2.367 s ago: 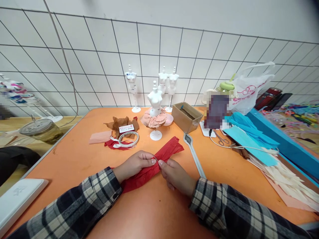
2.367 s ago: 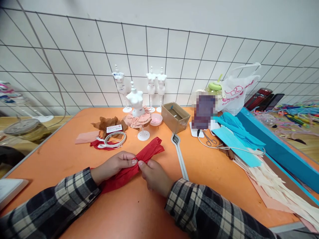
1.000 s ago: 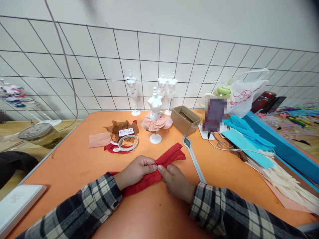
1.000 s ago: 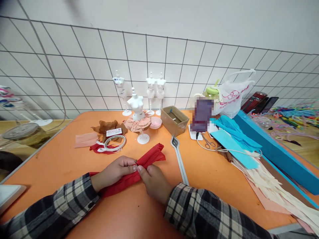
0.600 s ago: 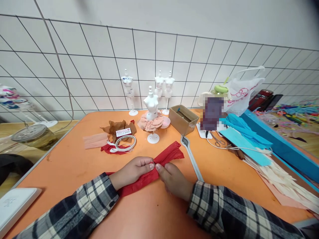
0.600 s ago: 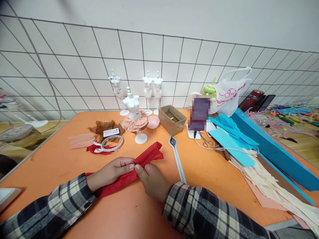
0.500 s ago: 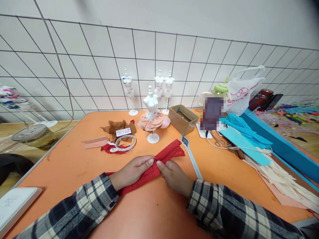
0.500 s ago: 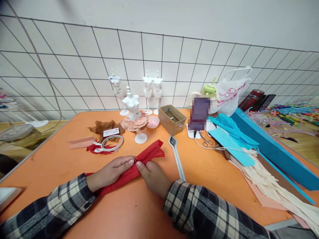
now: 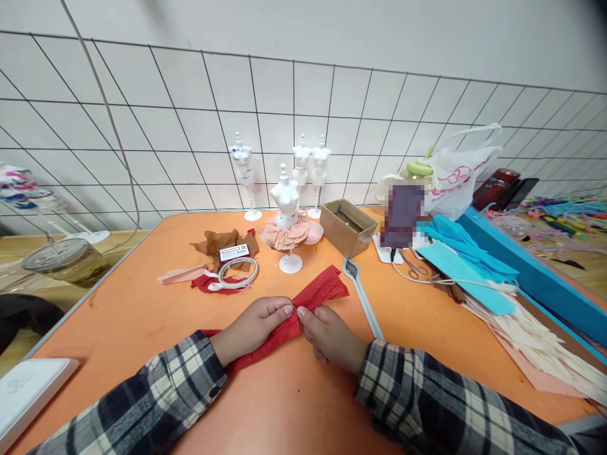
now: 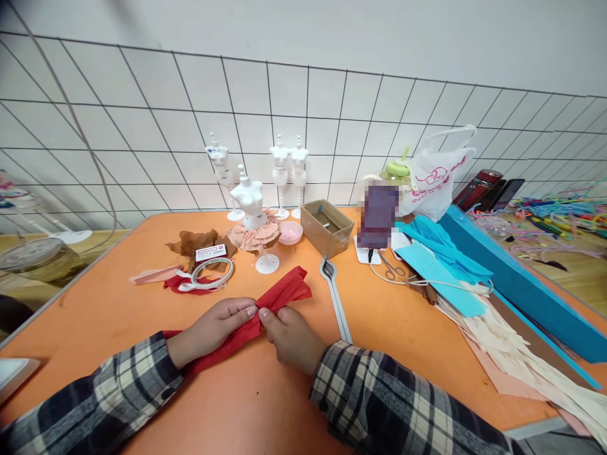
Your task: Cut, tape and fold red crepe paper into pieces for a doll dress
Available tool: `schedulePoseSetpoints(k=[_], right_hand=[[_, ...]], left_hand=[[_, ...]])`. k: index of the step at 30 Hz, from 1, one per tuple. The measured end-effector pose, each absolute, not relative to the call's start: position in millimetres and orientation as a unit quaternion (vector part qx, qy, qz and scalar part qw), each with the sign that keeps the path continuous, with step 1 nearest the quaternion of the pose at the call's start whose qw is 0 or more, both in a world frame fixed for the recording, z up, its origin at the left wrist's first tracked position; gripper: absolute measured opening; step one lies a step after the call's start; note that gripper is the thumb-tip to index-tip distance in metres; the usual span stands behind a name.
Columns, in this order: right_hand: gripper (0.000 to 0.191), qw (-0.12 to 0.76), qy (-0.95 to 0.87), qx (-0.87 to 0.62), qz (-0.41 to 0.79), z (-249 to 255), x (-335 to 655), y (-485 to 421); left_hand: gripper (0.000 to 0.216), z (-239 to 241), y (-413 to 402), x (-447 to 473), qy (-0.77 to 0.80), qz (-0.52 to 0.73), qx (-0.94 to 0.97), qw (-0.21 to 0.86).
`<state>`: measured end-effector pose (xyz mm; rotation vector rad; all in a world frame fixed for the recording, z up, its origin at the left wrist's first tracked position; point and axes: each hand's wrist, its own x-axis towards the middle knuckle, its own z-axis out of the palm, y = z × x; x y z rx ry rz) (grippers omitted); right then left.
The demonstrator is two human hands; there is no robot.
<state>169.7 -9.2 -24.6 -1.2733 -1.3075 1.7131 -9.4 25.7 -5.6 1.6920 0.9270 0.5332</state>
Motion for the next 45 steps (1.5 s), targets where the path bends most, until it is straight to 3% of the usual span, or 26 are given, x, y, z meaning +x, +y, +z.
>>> schedulePoseSetpoints(k=[21, 35, 45], right_hand=[[0.045, 0.310, -0.549, -0.477, 0.613, -25.7, 168.5, -12.3], [0.050, 0.309, -0.499, -0.466, 0.662, -26.1, 168.9, -11.2], [0.044, 0.333, -0.475, -0.456, 0.675, -30.7, 167.2, -9.9]], left_hand=[[0.042, -10.2, 25.7, -8.2, 0.390, 0.231, 0.683, 0.573], [0.041, -8.7, 21.0, -3.9, 0.383, 0.272, 0.646, 0.601], [0.041, -7.3, 20.9, -5.6, 0.383, 0.259, 0.667, 0.584]])
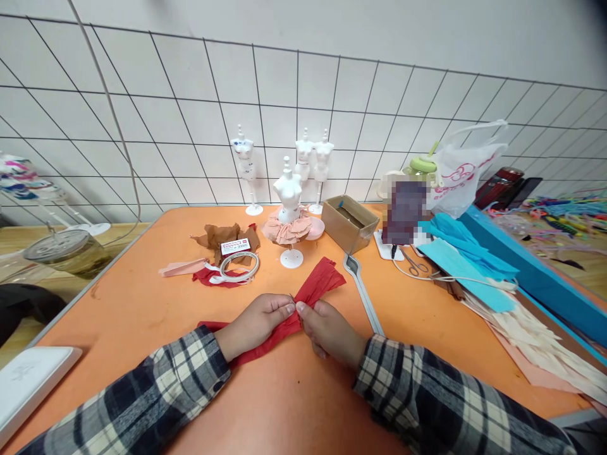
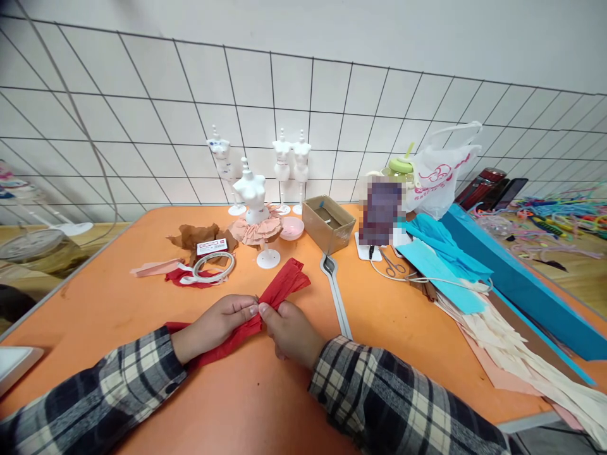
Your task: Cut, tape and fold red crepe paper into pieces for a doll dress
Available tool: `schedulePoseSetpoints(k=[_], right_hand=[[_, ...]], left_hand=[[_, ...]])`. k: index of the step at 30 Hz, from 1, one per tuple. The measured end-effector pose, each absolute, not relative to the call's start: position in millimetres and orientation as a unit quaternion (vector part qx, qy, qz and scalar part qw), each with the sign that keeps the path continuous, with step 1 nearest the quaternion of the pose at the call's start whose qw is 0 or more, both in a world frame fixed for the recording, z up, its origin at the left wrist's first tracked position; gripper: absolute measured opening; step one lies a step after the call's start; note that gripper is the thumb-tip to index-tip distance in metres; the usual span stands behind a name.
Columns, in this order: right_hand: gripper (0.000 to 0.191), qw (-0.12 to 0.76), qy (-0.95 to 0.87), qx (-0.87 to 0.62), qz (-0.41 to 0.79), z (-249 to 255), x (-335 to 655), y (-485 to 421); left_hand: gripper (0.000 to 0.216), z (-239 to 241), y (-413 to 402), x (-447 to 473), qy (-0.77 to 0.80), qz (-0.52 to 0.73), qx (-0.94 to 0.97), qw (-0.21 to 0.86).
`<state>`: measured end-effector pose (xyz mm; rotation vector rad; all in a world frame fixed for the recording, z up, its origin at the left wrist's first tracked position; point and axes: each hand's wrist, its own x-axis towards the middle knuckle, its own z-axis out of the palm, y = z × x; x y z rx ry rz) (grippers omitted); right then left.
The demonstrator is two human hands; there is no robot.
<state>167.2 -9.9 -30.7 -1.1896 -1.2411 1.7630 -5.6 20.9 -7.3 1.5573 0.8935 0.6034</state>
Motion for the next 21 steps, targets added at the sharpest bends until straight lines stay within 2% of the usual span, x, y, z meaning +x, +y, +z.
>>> schedulePoseSetpoints(k=[9, 21], right_hand=[[0.042, 0.306, -0.510, -0.453, 0.665, -25, 170, -11], [0.042, 0.322, -0.453, -0.470, 0.686, -21, 167, -8]], left_hand=[[0.045, -14, 23, -7, 0.387, 0.251, 0.679, 0.571], [0.044, -17, 25, -7, 0.347, 0.229, 0.664, 0.621]])
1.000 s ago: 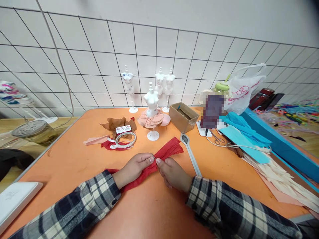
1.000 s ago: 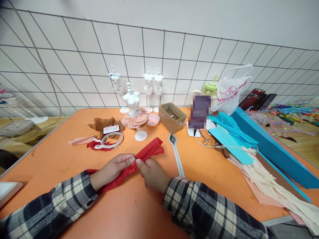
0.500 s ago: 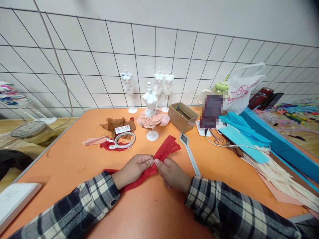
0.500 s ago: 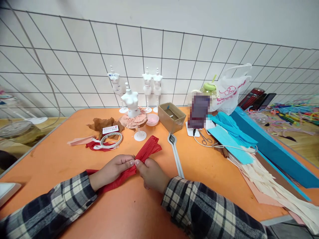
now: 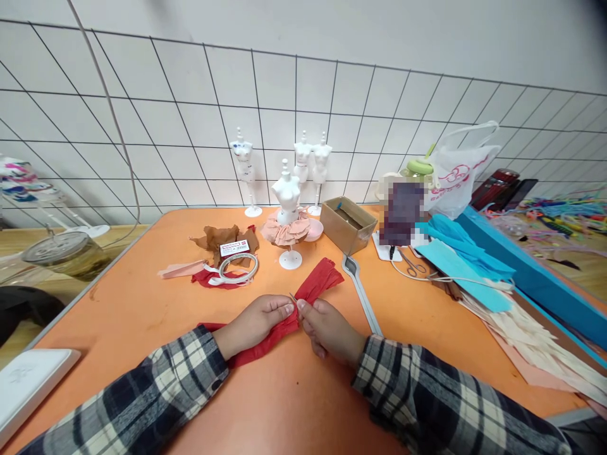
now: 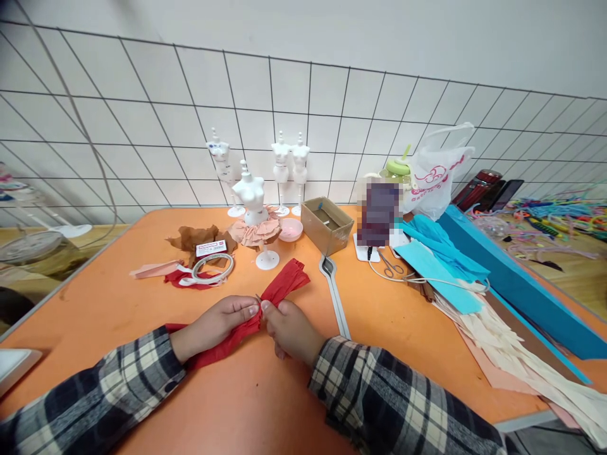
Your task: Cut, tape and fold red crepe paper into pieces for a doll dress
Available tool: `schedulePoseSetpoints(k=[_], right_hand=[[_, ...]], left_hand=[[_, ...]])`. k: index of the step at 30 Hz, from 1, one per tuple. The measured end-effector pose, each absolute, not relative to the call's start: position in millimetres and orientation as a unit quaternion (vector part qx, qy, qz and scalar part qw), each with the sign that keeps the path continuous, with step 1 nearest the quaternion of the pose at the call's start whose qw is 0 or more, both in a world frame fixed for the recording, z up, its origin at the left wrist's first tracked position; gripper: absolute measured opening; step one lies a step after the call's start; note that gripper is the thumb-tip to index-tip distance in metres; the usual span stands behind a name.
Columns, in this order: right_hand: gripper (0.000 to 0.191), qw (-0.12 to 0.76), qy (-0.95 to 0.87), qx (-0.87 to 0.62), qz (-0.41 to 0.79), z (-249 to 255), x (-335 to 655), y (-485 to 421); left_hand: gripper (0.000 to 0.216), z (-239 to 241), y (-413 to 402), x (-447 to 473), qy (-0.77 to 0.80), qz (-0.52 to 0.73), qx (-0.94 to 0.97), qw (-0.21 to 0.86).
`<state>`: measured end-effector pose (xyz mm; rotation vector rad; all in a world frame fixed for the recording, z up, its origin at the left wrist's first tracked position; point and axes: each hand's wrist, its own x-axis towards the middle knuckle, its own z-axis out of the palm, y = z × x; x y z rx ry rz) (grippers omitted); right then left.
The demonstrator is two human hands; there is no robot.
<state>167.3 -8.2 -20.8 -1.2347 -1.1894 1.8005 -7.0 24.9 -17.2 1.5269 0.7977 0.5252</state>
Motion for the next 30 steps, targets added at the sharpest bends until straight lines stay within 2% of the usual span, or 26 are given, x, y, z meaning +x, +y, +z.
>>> schedulePoseSetpoints(k=[4, 8, 11, 13, 15, 18, 21, 24, 27, 30], right_hand=[[0.035, 0.271, -0.465, -0.469, 0.701, -11, 182, -1], [0.026, 0.156, -0.502, -0.451, 0.722, -1, 204, 6], [0.029, 0.064, -0.540, -0.403, 0.736, 6, 215, 7], [0.033, 0.034, -0.584, -0.376, 0.718, 10, 218, 6], [0.034, 0.083, -0.615, -0.383, 0.684, 11, 217, 6], [0.035, 0.261, -0.582, -0.418, 0.647, 6, 206, 1], [0.037, 0.387, -0.546, -0.420, 0.613, -3, 187, -9], [0.040, 0.463, -0.517, -0.440, 0.570, -8, 168, -23], [0.045, 0.453, -0.531, -0.470, 0.540, -8, 157, -33], [0.031, 0.389, -0.583, -0.495, 0.513, -4, 159, -36]], left_hand=[[0.039, -7, 26, -10, 0.366, 0.245, 0.648, 0.622], [0.034, 19, 31, -21, 0.422, 0.320, 0.600, 0.599], [0.033, 38, 34, -28, 0.422, 0.368, 0.549, 0.620], [0.036, 47, 33, -30, 0.409, 0.371, 0.518, 0.654], [0.034, 51, 30, -27, 0.397, 0.364, 0.503, 0.676], [0.030, 48, 22, -16, 0.403, 0.385, 0.521, 0.646], [0.026, 42, 14, 0, 0.408, 0.469, 0.483, 0.616], [0.032, 41, 8, 16, 0.362, 0.567, 0.379, 0.636], [0.036, 45, 5, 24, 0.329, 0.608, 0.305, 0.655], [0.036, 46, 5, 25, 0.326, 0.616, 0.266, 0.666]])
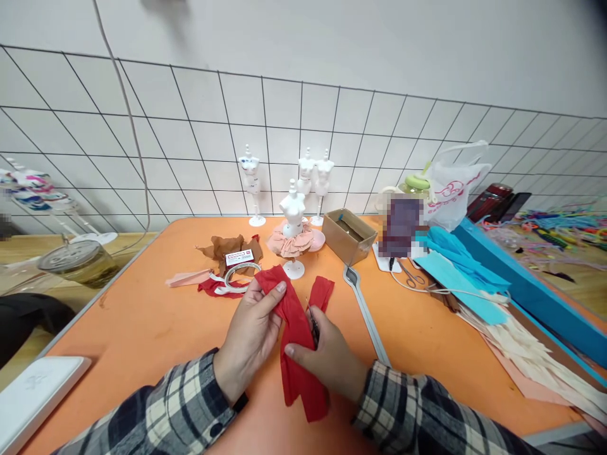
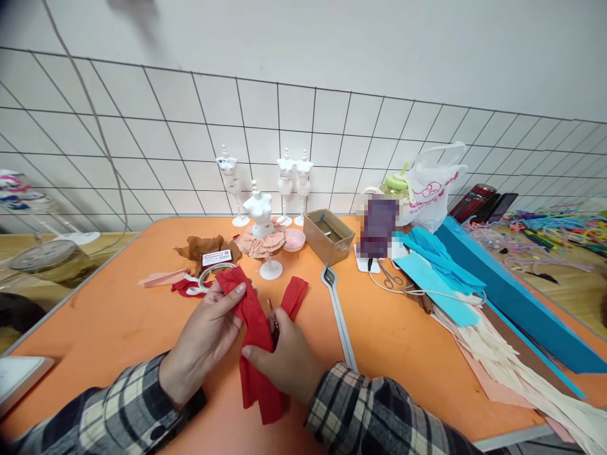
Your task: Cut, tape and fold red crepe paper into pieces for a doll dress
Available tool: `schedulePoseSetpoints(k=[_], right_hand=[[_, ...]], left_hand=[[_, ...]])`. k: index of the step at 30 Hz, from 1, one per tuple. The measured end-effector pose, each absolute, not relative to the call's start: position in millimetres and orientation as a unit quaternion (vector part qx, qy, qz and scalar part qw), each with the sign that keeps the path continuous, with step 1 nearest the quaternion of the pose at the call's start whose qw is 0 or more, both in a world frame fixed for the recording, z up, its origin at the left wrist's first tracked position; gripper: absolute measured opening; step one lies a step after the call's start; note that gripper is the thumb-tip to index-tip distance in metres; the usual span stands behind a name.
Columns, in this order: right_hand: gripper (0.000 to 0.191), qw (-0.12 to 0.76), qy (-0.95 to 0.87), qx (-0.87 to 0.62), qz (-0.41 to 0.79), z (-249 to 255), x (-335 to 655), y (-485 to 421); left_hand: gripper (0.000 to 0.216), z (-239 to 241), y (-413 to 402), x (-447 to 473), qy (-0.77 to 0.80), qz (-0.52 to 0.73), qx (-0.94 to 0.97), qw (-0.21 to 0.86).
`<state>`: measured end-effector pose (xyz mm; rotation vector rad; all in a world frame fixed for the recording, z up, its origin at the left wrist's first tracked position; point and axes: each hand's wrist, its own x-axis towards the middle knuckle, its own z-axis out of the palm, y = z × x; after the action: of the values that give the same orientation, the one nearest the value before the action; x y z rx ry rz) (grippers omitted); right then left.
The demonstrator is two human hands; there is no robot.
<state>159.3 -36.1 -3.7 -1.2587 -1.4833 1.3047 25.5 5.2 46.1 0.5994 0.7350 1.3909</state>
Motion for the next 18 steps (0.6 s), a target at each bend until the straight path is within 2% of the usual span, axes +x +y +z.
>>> schedulePoseSetpoints(k=[6, 9, 13, 14, 16, 18], right_hand=[[0.016, 0.285, -0.639, -0.494, 0.516, 23, 199, -40], [0.010, 0.273, -0.667, -0.513, 0.465, 34, 240, -49], [0.025, 0.381, -0.588, -0.675, 0.232, 31, 331, -56], [0.027, 0.373, -0.558, -0.723, 0.163, 31, 357, -54], [0.027, 0.258, -0.487, -0.834, 0.022, 32, 409, -48], [0.024, 0.136, -0.463, -0.871, -0.090, 34, 453, -36]], left_hand=[[0.034, 25, 12, 16, 0.344, 0.594, 0.287, 0.668], [0.039, 12, 14, 14, 0.356, 0.530, 0.430, 0.638], [0.061, 1, 11, 16, 0.361, 0.333, 0.739, 0.461], [0.061, -1, 10, 17, 0.347, 0.280, 0.796, 0.410], [0.057, -5, 10, 20, 0.320, 0.199, 0.867, 0.326], [0.050, -6, 11, 22, 0.317, 0.165, 0.894, 0.271]])
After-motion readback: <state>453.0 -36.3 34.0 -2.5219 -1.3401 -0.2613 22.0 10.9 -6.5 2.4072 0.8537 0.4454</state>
